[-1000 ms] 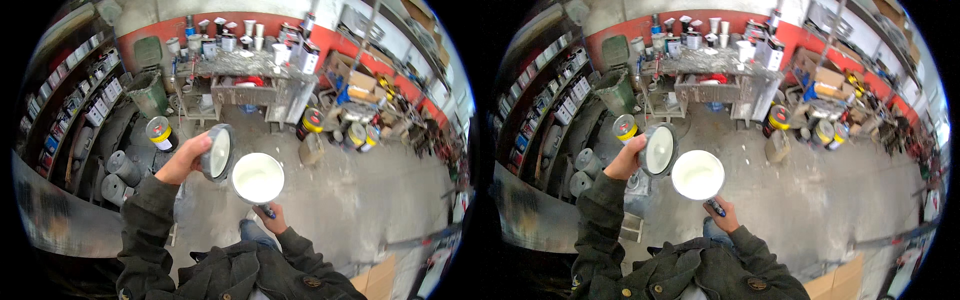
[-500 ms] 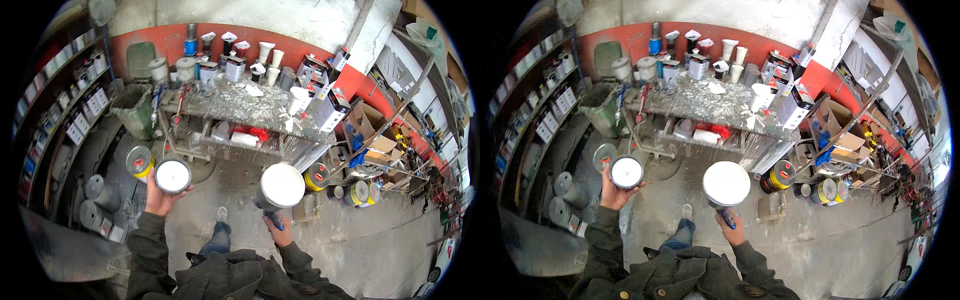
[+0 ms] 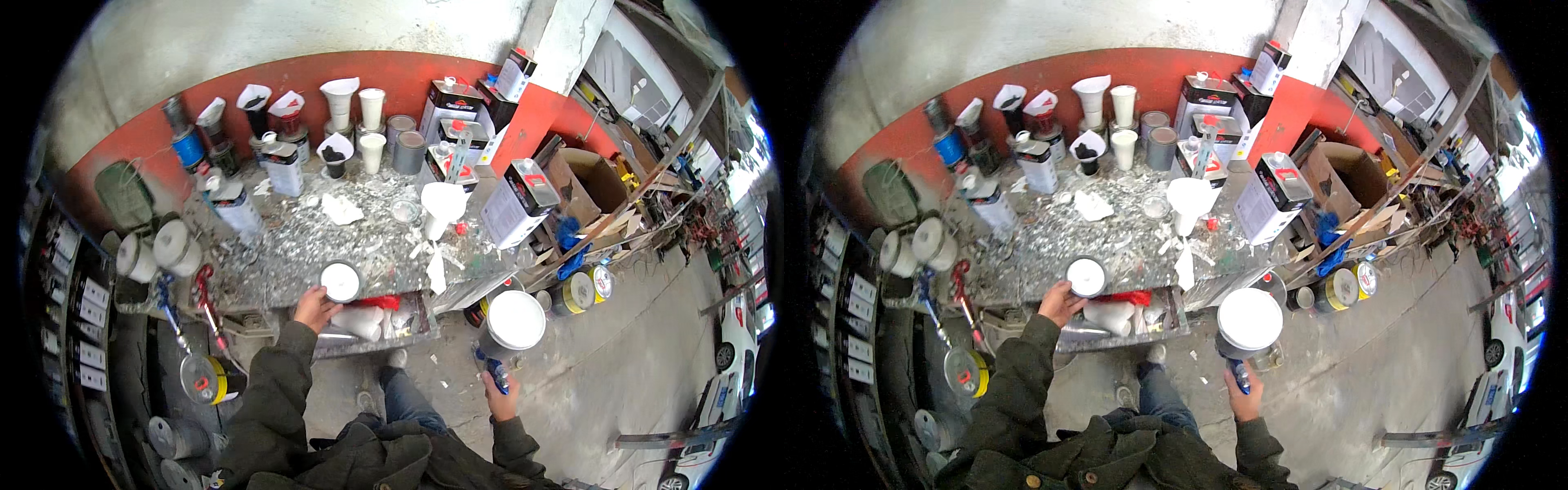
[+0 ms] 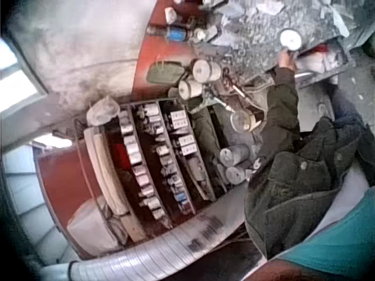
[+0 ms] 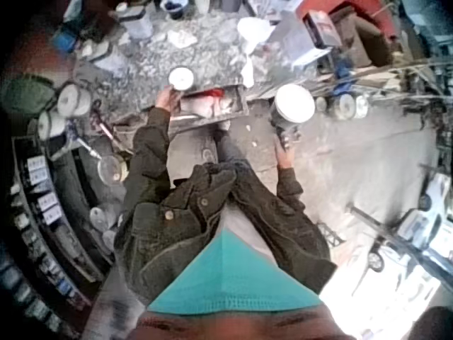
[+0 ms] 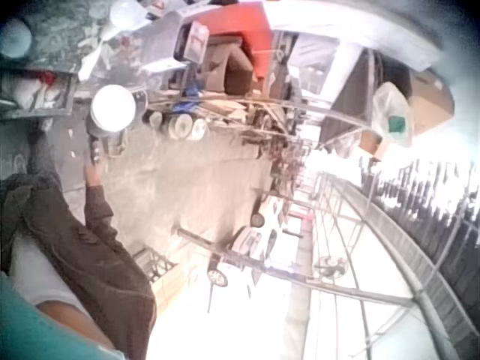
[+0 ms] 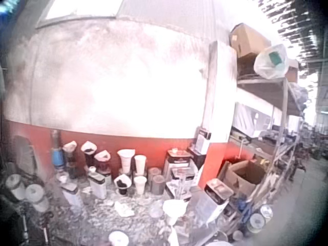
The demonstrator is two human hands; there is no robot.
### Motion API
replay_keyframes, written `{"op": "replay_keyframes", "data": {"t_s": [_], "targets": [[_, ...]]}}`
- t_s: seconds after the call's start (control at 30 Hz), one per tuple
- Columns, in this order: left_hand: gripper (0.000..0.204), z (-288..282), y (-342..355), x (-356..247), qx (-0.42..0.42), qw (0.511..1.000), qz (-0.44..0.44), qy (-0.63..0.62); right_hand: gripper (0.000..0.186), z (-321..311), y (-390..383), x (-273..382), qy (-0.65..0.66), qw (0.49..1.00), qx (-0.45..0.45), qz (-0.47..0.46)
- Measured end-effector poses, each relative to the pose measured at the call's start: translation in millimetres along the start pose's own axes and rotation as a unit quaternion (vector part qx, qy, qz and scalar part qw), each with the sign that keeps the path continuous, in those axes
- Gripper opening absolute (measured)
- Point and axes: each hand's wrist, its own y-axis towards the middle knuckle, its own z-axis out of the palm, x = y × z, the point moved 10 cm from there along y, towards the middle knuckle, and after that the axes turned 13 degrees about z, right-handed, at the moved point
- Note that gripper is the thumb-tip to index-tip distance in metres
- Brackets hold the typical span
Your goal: The person walks from a paint booth to a workbench in a garage. They pick up a white plastic cup and pour a white liquid from a larger container into it. They then use a metal ruler to stir the liquid in the cup.
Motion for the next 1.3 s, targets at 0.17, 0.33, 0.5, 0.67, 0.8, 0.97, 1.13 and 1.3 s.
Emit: {"op": "replay_keyframes", "data": {"t_s": [0.17,0.33,0.5,0.67,0.8,0.97,1.13,1.3], "targets": [[0.040,-8.6,113.9,17.2,-0.077,0.995,0.017,-0.053,0.031,6.3,72.4,42.9,-0.049,0.997,-0.051,-0.015],[0.035,-102.3,136.7,5.6,-0.172,0.985,0.030,0.000,0.031,59.5,132.8,98.7,0.025,0.999,0.002,0.029],[0.034,-75.6,139.3,-66.3,-0.201,0.870,0.245,0.379,0.039,43.7,169.5,112.7,-0.036,0.998,-0.055,0.012],[0.030,69.0,113.6,-78.0,-0.007,0.886,0.263,0.381,0.046,57.3,187.1,104.8,-0.102,0.992,-0.060,0.032],[0.048,188.0,137.5,-31.6,0.201,0.862,0.242,0.399,0.048,47.6,178.4,106.3,-0.112,0.987,-0.103,0.045],[0.072,263.2,156.4,-22.5,0.253,0.833,0.293,0.395,0.050,43.8,175.5,98.1,-0.128,0.983,-0.112,0.072],[0.092,307.3,148.3,-42.5,0.272,0.828,0.329,0.364,0.050,29.6,164.7,100.6,-0.130,0.978,-0.146,0.076],[0.089,284.8,161.1,-22.5,0.263,0.878,0.234,0.323,0.050,37.2,167.1,108.8,-0.121,0.980,-0.140,0.077]]}}
